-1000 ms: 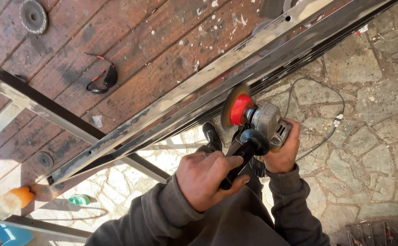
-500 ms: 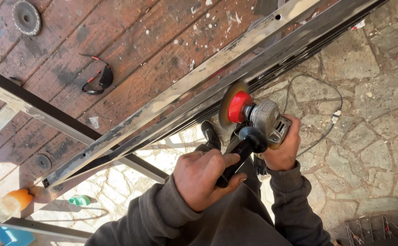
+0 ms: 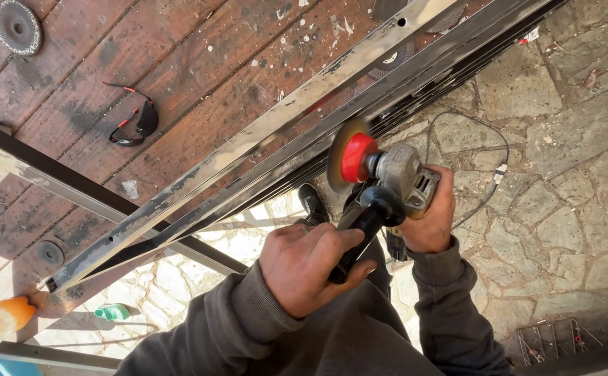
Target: Using an angle grinder to clean and smooth the surface of a metal frame and railing.
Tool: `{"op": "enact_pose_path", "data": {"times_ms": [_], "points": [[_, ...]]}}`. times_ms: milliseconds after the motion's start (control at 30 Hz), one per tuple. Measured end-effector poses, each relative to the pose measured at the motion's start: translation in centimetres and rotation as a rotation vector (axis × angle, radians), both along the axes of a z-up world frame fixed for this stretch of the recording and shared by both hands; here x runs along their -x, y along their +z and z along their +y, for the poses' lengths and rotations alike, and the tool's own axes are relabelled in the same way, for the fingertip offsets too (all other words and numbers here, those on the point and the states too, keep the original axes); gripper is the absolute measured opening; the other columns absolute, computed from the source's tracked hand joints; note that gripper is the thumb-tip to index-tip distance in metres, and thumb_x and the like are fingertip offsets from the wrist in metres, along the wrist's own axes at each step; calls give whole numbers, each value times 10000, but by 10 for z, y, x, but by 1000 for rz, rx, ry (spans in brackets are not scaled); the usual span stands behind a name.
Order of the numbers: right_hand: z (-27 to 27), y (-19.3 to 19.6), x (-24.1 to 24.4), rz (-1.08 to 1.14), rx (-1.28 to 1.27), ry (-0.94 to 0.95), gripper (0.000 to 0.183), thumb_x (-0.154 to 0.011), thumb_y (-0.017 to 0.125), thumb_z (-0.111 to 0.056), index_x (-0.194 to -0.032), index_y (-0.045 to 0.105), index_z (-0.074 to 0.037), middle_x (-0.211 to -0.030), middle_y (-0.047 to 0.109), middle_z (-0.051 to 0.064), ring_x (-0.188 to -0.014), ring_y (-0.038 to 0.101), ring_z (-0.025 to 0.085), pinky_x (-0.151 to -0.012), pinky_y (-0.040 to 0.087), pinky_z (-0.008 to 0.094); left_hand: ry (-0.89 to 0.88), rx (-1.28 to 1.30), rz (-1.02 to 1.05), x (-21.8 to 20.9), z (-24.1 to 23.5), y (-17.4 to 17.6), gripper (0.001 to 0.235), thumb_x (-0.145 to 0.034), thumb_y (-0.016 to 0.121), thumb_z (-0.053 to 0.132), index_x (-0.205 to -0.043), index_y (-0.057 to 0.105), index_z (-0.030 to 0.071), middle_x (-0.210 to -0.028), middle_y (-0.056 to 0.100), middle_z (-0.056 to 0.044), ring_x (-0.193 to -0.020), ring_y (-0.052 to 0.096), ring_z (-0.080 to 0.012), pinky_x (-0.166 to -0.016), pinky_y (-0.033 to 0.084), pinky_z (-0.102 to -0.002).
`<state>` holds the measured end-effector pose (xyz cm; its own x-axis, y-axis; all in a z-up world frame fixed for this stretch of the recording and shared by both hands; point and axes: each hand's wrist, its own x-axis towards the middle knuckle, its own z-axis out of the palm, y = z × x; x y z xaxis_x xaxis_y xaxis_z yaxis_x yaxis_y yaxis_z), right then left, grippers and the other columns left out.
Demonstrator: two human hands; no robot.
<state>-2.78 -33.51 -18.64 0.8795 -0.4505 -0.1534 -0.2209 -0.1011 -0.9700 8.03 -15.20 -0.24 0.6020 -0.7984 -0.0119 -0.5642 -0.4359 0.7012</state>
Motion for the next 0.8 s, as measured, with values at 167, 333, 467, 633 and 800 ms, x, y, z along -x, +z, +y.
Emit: {"op": "enact_pose_path", "data": {"times_ms": [167,333,467,633,800], "points": [[21,7,1,103,-51,71,704,-752,904,-198,-1228,430,12,-1016,731,164,-837,769,212,-698,649,332,13,-55,-3,11,20,3,419,-822,868,289,-1083,612,85,-736,617,-39,-547,600,-217,-498,459,-373],[4,-14,9,44,-77,0,620,-857,876,-196,-1243,427,-9,-1082,710,172,-891,768,213,-742,677,318,-5,-58,12,2,-5,1,410,-828,883,294,-1074,631,83,-697,599,-45,-510,584,-217,-478,448,-382],[-10,-20,3,61,-24,-20,665,-805,906,-174,-1236,433,5,-1041,717,166,-846,740,182,-702,630,296,22,25,20,-4,-10,-2,401,-867,858,288,-1121,621,87,-829,649,-48,-635,645,-233,-562,487,-368],[16,4,9,111,-30,52,684,-758,899,-130,-1249,447,21,-1028,730,160,-889,735,180,-741,601,308,12,-65,34,6,6,7,407,-828,878,301,-1068,636,77,-729,629,-36,-534,623,-220,-497,472,-377],[-12,-6,1,58,-57,-65,654,-828,894,-148,-1270,436,-2,-1111,700,141,-927,748,189,-779,640,316,18,41,18,-8,-14,-1,407,-858,855,287,-1121,615,89,-791,625,-46,-629,643,-251,-564,492,-379]]}}
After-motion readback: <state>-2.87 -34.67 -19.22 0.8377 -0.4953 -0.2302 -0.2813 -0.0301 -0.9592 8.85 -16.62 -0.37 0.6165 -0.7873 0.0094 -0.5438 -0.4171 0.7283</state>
